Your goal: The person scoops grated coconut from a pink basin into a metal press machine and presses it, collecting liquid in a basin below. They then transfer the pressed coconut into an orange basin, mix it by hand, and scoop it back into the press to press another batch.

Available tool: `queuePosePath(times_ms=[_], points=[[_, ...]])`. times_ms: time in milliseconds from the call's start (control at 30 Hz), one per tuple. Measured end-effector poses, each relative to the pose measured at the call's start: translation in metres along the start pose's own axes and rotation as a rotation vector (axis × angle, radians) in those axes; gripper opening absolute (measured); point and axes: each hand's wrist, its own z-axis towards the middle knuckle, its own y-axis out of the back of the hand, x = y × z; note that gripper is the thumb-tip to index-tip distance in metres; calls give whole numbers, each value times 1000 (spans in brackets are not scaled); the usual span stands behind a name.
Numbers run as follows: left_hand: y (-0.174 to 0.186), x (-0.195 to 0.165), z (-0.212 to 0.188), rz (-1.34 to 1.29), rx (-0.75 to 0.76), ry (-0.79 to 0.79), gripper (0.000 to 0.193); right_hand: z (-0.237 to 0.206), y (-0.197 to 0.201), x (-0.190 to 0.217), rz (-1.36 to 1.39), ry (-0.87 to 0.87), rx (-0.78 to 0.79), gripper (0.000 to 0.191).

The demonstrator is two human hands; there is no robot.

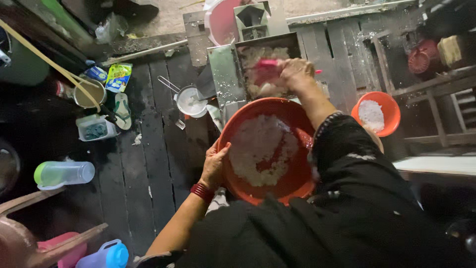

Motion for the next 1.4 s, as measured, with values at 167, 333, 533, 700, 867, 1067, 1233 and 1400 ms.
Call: queuePosePath(times_ms=[167, 333, 533, 700, 867, 1067, 1233, 1400], points=[[-2, -2, 1, -30, -11, 20, 39, -5, -10, -12, -115, 79, 117, 37], [-1, -6, 0, 1, -24, 30, 39, -8, 11, -36, -394, 162, 150, 39], [1, -5, 7, 14, -24, 60, 39, 7, 2, -19, -295, 159, 122, 34], [1, -5, 13, 12, -6, 86, 38, -9, -11, -9, -219, 129, 119, 42], [2, -9, 12, -2, -47, 140, 39, -16, 12, -18, -323, -21, 251, 54], [1, -4, 17, -1, 9, 33, 40, 0, -14, -11, -21, 25, -8, 34], [0, -3, 19, -21, 9, 76, 40, -1, -16, -13, -216, 131, 142, 35], [-1, -5, 16, 16, 13, 30, 40, -8, 30, -24, -357, 91, 183, 34]])
